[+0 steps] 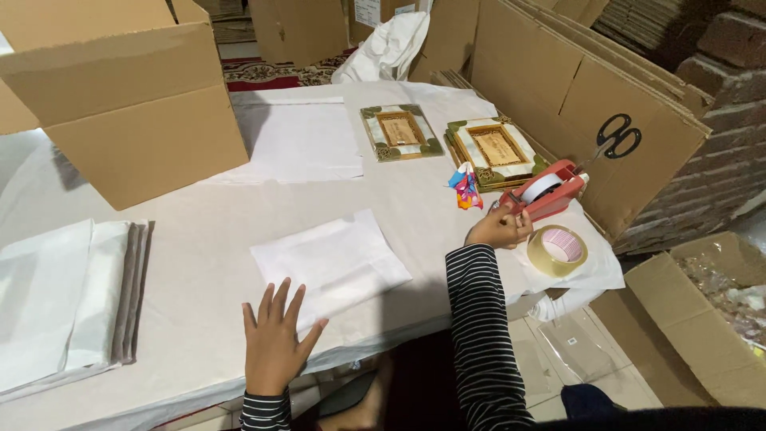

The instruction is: The person wraps a framed decorative item in paper, folds the paper to secure it, and applies tape to seal the package.

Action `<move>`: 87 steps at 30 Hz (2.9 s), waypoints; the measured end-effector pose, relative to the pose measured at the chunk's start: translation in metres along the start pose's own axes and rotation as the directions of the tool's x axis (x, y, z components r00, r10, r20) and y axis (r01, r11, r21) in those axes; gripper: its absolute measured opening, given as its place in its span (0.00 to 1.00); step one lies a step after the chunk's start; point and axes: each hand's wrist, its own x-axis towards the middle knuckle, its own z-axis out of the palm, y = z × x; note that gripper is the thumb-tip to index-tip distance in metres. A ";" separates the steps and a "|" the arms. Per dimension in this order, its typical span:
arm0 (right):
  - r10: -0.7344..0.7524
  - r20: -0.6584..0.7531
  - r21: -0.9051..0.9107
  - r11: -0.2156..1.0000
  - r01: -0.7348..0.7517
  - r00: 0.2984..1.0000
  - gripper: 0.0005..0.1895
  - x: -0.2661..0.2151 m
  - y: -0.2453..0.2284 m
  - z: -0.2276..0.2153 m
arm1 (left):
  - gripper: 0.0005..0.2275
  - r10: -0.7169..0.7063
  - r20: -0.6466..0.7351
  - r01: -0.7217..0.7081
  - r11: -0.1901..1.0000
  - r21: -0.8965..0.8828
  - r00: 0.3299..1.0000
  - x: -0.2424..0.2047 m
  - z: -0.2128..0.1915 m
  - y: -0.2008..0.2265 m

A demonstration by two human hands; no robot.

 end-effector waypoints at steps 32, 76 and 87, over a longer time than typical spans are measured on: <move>-0.176 0.142 0.045 0.984 -0.172 -0.974 0.13 -0.143 -0.148 -0.049 | 0.30 0.007 0.040 -0.004 0.997 -0.079 0.999 0.004 -0.005 -0.001; -0.074 0.263 0.128 0.991 -0.041 -0.962 0.09 -0.154 -0.150 -0.056 | 0.11 -0.325 0.215 0.387 0.822 -0.417 0.921 0.055 0.014 0.029; -0.011 0.402 0.172 0.983 0.064 -0.916 0.09 -0.151 -0.144 -0.056 | 0.14 -0.336 0.255 0.410 0.846 -0.342 0.907 0.058 0.017 0.032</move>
